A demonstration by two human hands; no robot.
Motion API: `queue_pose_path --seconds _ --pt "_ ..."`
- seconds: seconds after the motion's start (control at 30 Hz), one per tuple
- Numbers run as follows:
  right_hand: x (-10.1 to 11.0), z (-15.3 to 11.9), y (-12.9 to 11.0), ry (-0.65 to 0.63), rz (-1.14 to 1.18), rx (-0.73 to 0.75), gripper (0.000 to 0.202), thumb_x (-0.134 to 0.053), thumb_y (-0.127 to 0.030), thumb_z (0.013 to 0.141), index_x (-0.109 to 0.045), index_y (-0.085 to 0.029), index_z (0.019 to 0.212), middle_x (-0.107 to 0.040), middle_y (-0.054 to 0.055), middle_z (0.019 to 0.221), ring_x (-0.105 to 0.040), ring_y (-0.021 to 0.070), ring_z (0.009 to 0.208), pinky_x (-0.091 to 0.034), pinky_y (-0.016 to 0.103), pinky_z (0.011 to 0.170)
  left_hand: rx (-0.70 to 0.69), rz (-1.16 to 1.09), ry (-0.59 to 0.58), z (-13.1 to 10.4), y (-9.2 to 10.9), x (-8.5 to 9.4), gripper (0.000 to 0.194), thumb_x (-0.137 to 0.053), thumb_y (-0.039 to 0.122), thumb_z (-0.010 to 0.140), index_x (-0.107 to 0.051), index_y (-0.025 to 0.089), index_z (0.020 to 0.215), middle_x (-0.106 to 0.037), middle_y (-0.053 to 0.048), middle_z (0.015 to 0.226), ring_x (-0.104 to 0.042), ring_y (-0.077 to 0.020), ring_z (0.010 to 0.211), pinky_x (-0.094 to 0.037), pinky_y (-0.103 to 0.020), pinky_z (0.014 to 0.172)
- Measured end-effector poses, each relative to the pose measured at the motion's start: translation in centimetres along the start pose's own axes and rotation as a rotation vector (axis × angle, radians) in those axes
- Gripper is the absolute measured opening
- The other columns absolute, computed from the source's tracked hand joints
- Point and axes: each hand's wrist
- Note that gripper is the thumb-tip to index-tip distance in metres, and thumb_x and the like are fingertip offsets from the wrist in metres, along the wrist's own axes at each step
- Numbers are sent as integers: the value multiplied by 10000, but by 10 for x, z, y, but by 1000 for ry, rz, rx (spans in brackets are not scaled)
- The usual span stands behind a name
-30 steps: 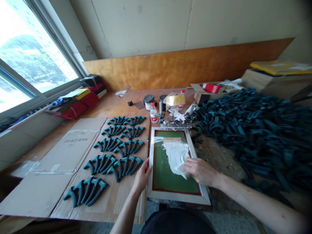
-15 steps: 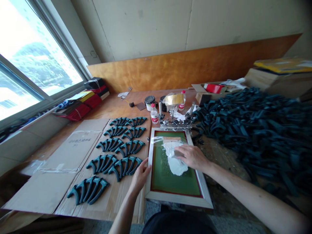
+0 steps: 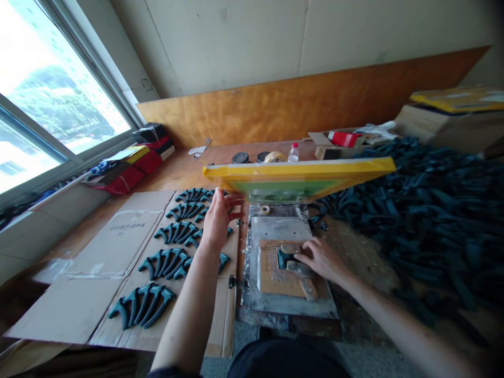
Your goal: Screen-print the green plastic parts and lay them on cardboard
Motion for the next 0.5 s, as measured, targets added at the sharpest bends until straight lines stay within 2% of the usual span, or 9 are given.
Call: queue_pose_path --seconds 0.07,0.13,0.2,0.23,0.27,0.33,0.4,0.43,0.5 --pt "-18 -10 -20 -41 -85 -13 267 -573 -428 876 -580 -173 795 -621 102 918 -573 258 901 -414 331 740 -31 -37 83 -2 -8 -6 547 -493 659 808 -564 206 1105 -682 -55 899 -650 -161 814 -516 -239 609" --pt "-22 -13 -43 -69 -99 -118 183 -547 -327 905 -562 -169 816 -621 94 854 -584 238 834 -405 312 696 55 -13 159 -24 -32 -11 560 -537 639 793 -548 213 1157 -694 -58 912 -659 -153 766 -511 -238 594" --pt "-18 -16 -70 -36 -43 -215 159 -501 -290 936 -548 -170 843 -617 79 803 -585 219 779 -405 302 673 351 51 94 -61 -68 -15 613 -586 645 751 -569 184 1154 -711 -96 915 -670 -180 709 -489 -244 532" --pt "-16 -19 -85 12 -9 -217 157 -490 -293 943 -544 -171 860 -617 79 815 -582 220 795 -412 308 693 586 81 -22 -82 -88 -16 648 -610 660 718 -595 157 1128 -715 -132 935 -683 -222 731 -483 -262 508" --pt "-14 -22 -100 59 25 -165 145 -489 -290 944 -544 -173 878 -618 81 851 -575 223 839 -421 318 737 731 80 -71 -101 -108 -15 665 -599 682 709 -606 159 1120 -711 -147 986 -688 -255 792 -489 -277 509" --pt "-11 -31 -122 83 113 61 94 -518 -266 926 -556 -181 922 -617 74 933 -549 221 948 -417 336 850 837 -2 -63 -130 -138 -8 645 -581 705 703 -625 162 1048 -709 -132 970 -680 -263 854 -509 -294 558" --pt "-6 -40 -119 32 205 235 95 -533 -212 909 -581 -198 989 -621 47 970 -534 198 997 -406 321 907 807 -30 39 -143 -152 12 583 -602 687 698 -620 165 956 -704 -84 834 -670 -215 746 -491 -267 549" --pt "-2 -46 -104 16 219 234 148 -518 -172 905 -594 -209 1026 -625 38 984 -536 185 1002 -409 306 907 781 19 86 -144 -153 26 547 -609 673 701 -611 164 901 -683 -54 728 -641 -184 632 -464 -250 513" --pt "11 -62 -48 26 122 45 297 -454 -73 882 -617 -219 1084 -627 46 1025 -546 176 997 -422 293 884 744 276 185 -138 -147 56 483 -592 646 737 -597 170 824 -621 -10 585 -558 -152 479 -420 -247 452"
Point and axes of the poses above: each hand's wrist, its own z-axis towards the middle knuckle, its own x-axis out of the back of the hand, y = z × x
